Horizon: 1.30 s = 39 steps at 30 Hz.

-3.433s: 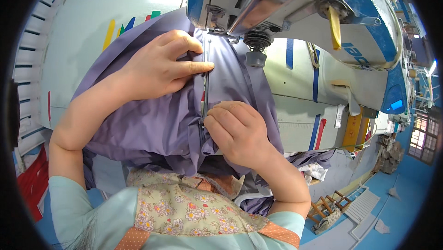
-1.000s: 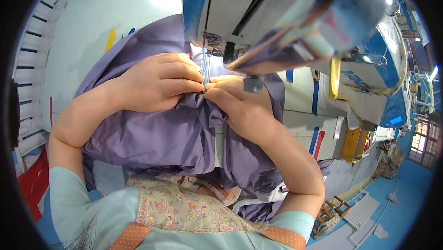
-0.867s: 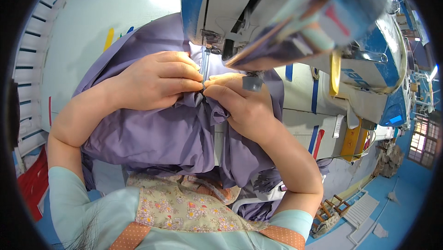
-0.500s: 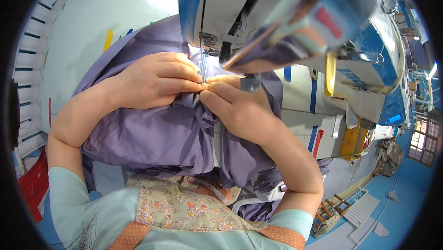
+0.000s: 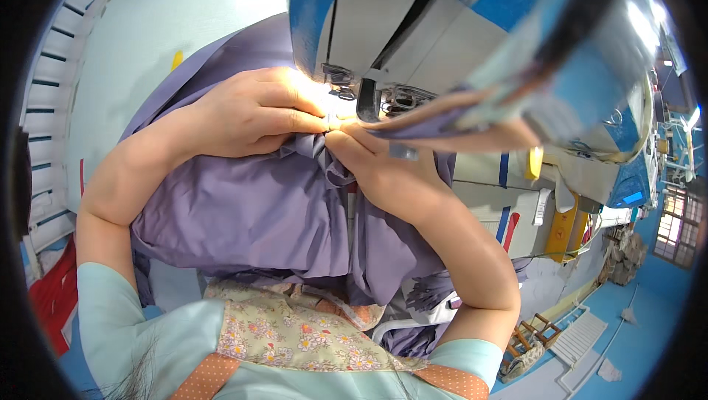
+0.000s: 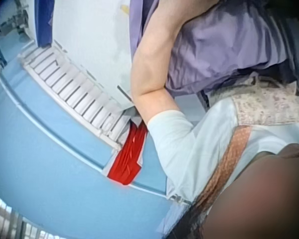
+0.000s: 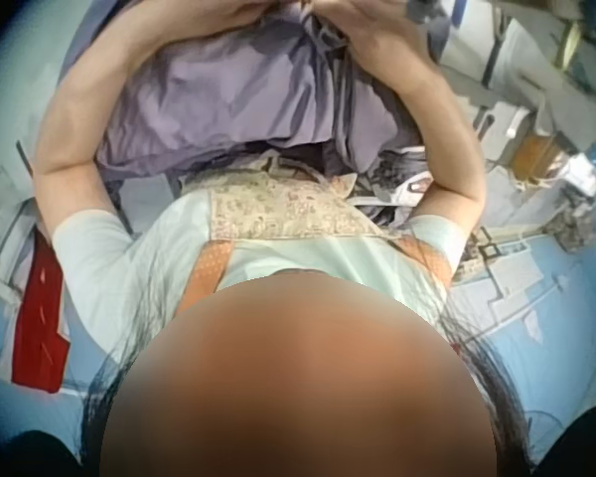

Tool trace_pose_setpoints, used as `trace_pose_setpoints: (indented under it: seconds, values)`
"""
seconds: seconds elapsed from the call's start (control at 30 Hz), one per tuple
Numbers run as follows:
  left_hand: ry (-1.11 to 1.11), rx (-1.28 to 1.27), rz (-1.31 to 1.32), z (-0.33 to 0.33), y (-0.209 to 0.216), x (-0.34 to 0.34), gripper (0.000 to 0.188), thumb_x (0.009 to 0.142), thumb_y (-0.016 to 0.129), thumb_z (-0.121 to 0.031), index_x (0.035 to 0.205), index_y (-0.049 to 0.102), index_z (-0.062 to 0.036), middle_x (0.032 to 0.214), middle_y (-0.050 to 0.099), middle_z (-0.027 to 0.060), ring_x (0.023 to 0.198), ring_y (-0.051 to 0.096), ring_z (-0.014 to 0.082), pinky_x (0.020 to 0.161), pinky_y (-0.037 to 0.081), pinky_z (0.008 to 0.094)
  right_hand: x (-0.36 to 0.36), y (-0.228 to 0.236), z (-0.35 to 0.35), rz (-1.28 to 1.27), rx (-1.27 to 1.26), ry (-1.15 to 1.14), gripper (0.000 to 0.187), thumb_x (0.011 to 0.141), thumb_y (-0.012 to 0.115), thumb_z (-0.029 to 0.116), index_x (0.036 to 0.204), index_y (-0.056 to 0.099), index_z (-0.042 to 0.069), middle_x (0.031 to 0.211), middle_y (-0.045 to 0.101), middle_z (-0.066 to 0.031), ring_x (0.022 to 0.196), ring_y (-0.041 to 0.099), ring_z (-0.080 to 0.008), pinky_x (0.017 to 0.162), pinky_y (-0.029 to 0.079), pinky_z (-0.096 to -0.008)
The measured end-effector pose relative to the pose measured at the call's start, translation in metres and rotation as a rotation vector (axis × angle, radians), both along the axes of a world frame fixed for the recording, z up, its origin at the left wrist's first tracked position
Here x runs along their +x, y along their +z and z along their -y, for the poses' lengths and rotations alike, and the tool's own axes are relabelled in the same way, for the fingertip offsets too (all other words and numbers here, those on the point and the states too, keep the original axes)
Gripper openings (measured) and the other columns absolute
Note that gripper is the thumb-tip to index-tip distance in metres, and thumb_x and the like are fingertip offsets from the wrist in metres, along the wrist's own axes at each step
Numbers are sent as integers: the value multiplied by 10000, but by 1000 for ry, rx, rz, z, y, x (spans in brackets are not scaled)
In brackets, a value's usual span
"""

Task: Sewing a zipper and assembling fabric components of a purple garment using an industrial sewing machine.

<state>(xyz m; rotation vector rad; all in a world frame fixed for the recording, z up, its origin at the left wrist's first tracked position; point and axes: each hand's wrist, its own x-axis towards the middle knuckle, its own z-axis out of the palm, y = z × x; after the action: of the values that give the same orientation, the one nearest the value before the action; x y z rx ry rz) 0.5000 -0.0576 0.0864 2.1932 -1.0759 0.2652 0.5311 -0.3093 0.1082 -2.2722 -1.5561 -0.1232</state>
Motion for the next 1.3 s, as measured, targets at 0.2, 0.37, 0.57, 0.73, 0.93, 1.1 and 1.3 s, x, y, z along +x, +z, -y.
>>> trace_pose_setpoints:
  seconds: [0.2,0.37,0.57,0.73,0.93,1.1,1.3]
  values:
    - [145,105,-2,20,19,-26,406,679,674,11,1077,629,-58,1099,621,73,1056,591,284,917,504,410,3,-7,4,-93,114,-44,367,632,660,-3,974,693,125,1009,700,-35,915,665,-254,784,530,-372]
    - [191,96,59,19,8,-34,433,685,691,-4,1106,622,-71,1140,620,71,1093,590,274,936,504,405,3,-3,2,-249,79,-128,385,624,671,-12,984,698,120,983,718,-52,891,673,-267,788,519,-370]
    - [112,86,60,9,2,-23,431,709,702,-18,1124,628,-105,1154,631,53,1077,604,267,939,507,404,4,-5,0,-211,138,-81,400,621,664,-20,994,700,122,976,719,-46,875,672,-260,776,520,-368]
    - [94,89,26,6,3,-21,412,720,702,-28,1119,637,-108,1162,631,44,1070,605,268,937,507,405,1,-7,3,-53,60,-42,394,620,653,-1,988,697,134,1008,700,-30,903,659,-244,763,527,-368]
    - [65,110,-13,3,5,-18,414,736,695,-31,1138,642,-117,1180,632,42,1061,607,274,929,506,408,-1,-5,2,-24,56,-34,361,645,653,27,987,691,137,999,689,-17,894,656,-234,757,530,-372]
    - [54,130,-66,1,7,-15,406,747,683,-21,1141,652,-113,1182,640,48,1048,613,279,917,503,404,-1,-3,1,-15,48,-44,371,646,651,27,998,689,139,999,687,-14,884,655,-233,748,532,-370]
    - [49,121,-73,0,6,-12,377,764,682,-31,1131,657,-113,1168,648,50,1044,615,285,900,507,403,1,-2,-1,-7,26,-50,382,640,651,25,1003,688,139,991,686,-15,870,652,-235,737,539,-370]
